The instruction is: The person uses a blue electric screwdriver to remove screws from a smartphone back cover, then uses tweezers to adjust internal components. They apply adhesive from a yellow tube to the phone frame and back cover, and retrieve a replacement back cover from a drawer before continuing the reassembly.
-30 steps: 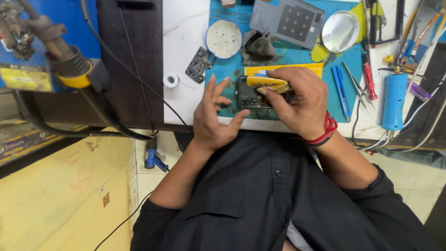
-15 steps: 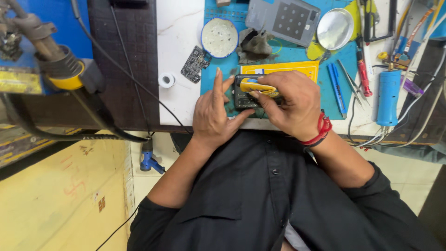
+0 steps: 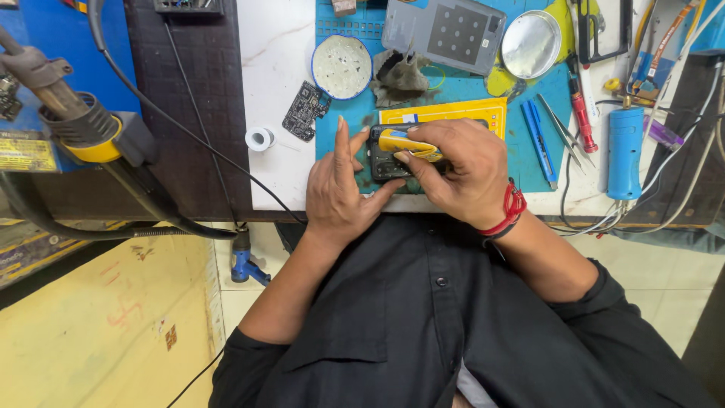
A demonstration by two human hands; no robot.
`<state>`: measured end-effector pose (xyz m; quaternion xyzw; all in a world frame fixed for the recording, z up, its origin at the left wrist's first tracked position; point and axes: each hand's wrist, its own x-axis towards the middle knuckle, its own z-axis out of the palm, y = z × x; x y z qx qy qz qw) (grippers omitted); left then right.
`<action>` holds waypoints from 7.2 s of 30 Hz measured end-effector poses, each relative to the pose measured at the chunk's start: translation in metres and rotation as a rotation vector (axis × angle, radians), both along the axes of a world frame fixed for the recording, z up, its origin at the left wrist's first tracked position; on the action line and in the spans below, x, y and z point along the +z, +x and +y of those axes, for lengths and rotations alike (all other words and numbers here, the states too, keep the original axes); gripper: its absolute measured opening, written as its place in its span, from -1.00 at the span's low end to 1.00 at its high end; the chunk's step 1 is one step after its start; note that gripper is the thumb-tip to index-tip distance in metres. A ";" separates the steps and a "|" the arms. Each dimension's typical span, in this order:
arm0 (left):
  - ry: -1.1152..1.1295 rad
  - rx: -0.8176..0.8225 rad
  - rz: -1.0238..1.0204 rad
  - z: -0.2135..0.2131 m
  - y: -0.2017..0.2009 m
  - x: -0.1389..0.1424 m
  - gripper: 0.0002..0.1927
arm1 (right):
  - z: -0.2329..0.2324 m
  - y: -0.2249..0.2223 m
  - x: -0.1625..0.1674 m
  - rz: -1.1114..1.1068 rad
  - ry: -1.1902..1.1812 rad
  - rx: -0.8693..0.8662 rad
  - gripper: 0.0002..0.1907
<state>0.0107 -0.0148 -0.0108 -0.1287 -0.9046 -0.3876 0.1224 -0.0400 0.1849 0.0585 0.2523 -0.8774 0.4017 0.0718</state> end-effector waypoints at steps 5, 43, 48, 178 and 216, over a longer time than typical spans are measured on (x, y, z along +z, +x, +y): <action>0.007 -0.001 -0.004 0.000 0.002 0.000 0.21 | 0.002 0.001 -0.001 -0.007 0.002 -0.028 -0.73; 0.004 0.004 -0.004 0.001 0.001 -0.001 0.25 | 0.029 -0.003 -0.007 -0.004 0.058 -0.174 -0.77; 0.014 0.010 -0.016 0.002 0.001 -0.002 0.26 | 0.035 -0.006 -0.008 -0.040 0.069 -0.204 -0.76; -0.100 -0.086 0.043 0.002 0.003 0.001 0.22 | 0.120 0.096 -0.042 0.050 -0.104 -0.353 -0.86; -0.115 -0.086 0.030 0.001 0.000 -0.002 0.19 | 0.106 0.044 -0.054 0.071 -0.266 -0.340 -0.91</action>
